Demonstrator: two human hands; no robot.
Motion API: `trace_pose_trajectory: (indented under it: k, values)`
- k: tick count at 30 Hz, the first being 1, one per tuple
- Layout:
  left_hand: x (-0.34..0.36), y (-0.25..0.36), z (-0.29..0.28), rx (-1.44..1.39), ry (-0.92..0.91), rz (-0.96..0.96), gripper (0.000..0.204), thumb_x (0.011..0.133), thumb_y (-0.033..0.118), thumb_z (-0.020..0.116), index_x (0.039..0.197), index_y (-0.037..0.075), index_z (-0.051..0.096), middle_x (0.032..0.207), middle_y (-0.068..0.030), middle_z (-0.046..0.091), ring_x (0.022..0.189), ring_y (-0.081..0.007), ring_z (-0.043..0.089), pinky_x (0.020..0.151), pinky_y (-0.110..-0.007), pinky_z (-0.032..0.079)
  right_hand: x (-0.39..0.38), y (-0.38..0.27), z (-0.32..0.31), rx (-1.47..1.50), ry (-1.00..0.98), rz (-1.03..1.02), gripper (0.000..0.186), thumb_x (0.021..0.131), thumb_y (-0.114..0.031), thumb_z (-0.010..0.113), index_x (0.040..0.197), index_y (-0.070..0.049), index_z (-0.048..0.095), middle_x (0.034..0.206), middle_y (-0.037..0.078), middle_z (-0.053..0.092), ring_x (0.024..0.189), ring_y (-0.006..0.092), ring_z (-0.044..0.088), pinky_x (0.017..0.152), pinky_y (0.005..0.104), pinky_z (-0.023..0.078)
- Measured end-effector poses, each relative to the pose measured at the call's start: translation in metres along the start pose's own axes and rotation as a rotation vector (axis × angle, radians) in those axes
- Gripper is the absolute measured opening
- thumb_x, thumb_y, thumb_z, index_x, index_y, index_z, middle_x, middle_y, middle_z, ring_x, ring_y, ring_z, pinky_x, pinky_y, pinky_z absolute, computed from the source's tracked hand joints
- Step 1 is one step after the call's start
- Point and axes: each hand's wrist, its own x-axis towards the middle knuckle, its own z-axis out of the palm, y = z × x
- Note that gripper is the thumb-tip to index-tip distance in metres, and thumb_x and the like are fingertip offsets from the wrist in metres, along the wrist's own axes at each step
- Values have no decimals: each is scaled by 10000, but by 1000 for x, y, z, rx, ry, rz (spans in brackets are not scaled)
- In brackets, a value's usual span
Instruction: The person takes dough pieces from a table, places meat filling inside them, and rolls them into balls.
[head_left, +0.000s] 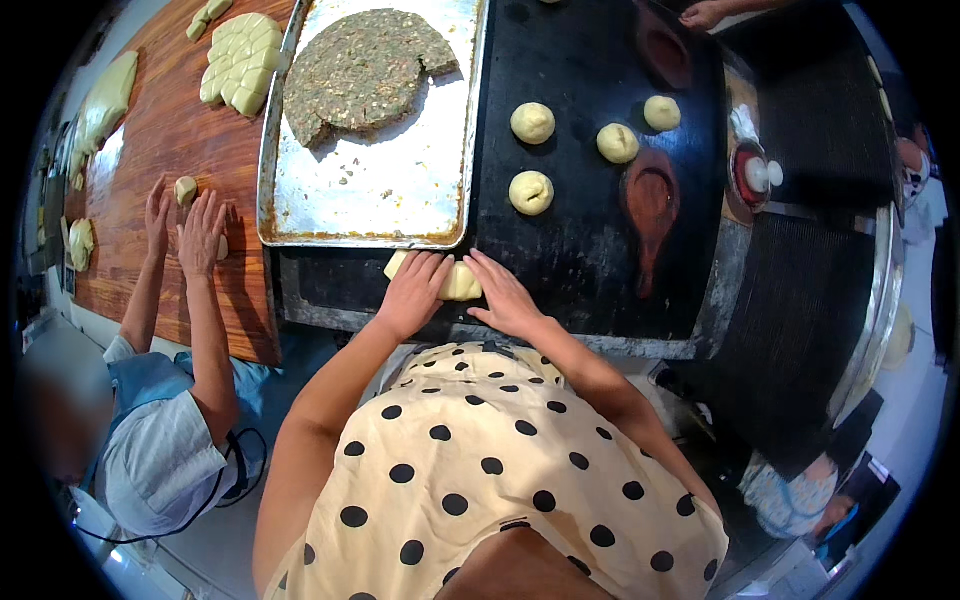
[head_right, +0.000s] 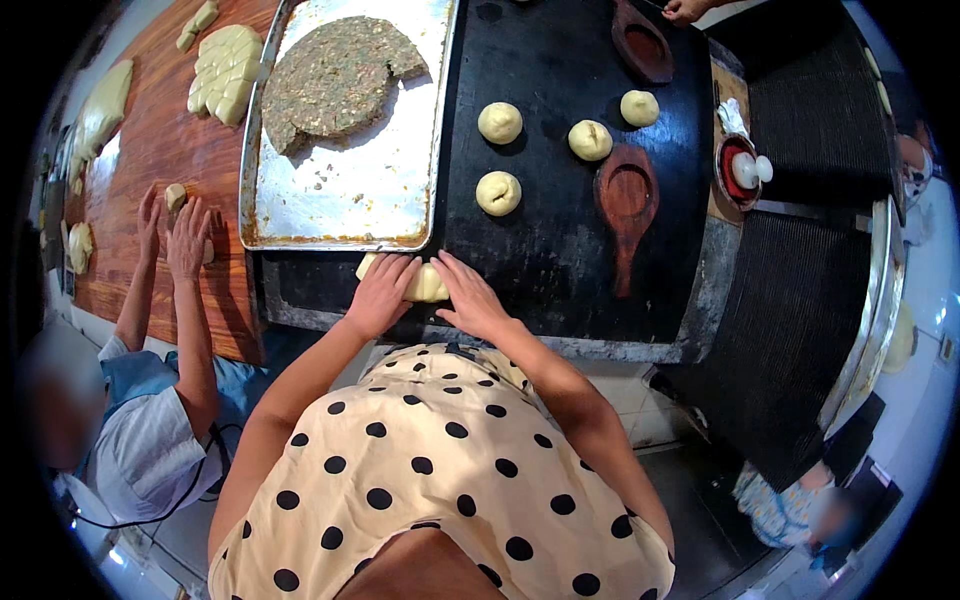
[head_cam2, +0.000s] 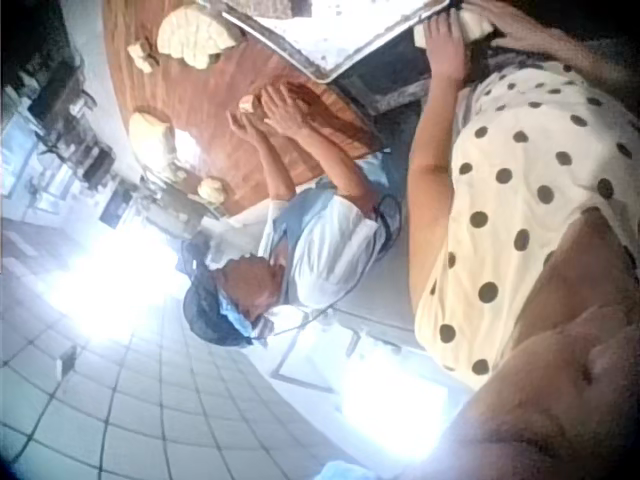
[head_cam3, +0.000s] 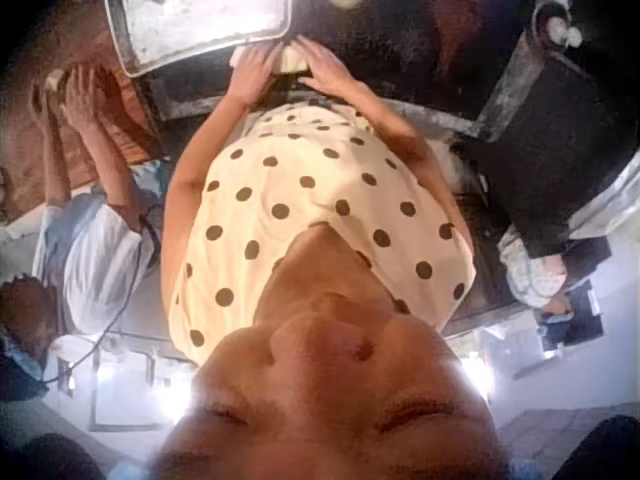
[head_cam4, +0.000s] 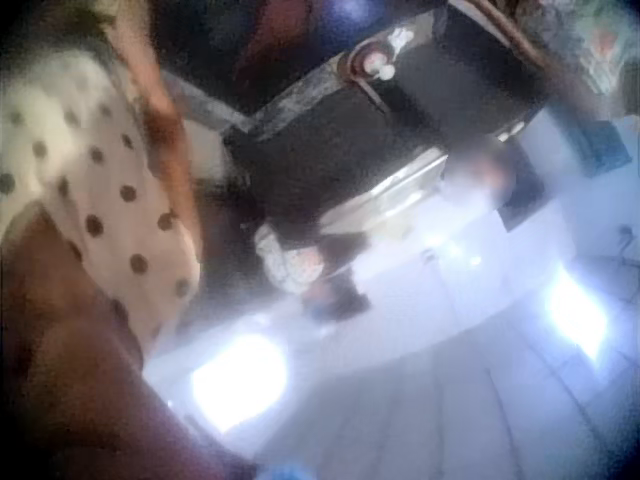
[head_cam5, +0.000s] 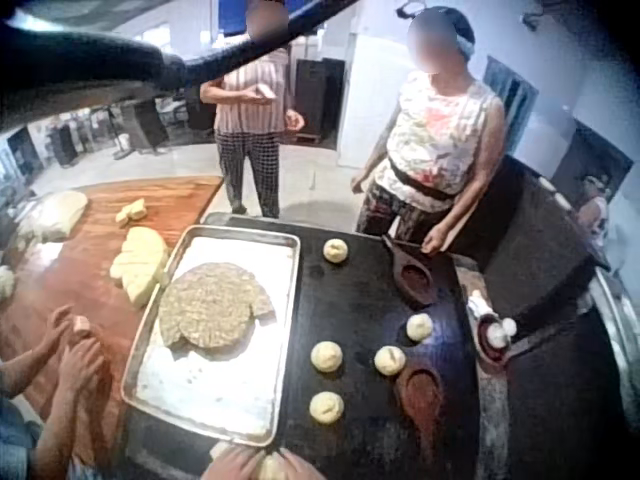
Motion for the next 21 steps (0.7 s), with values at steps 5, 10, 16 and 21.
trace_pose_trajectory:
  k: [5,10,16,21]
  values:
    - [5,-16,4,-39,39,72,667,650,146,798,1248,48,520,1183,-138,558,1139,-320,521,1046,-438,385,13,-13,17,-43,75,27,755,701,-115,794,1362,-37,439,1282,164,498,1198,345,485,1016,434,425]
    - [-3,-16,4,-72,43,47,627,671,142,785,1234,40,530,1168,-147,558,1126,-338,520,1026,-444,396,-6,-26,22,-122,284,223,566,677,-190,801,1173,-57,561,1085,130,564,1023,345,548,891,440,469]
    - [-6,-13,-2,-75,18,54,639,700,144,781,1271,37,513,1258,-167,523,1206,-347,480,1079,-461,356,-67,-16,-17,-312,328,690,472,742,-382,776,1007,-27,614,971,162,575,939,354,592,783,466,505]
    - [-6,2,-11,-97,31,127,627,729,122,766,1289,36,496,1365,-187,470,1317,-357,416,1153,-466,288,-85,26,-14,-523,349,808,506,895,-498,629,983,0,630,1025,178,565,1015,351,572,872,462,473]
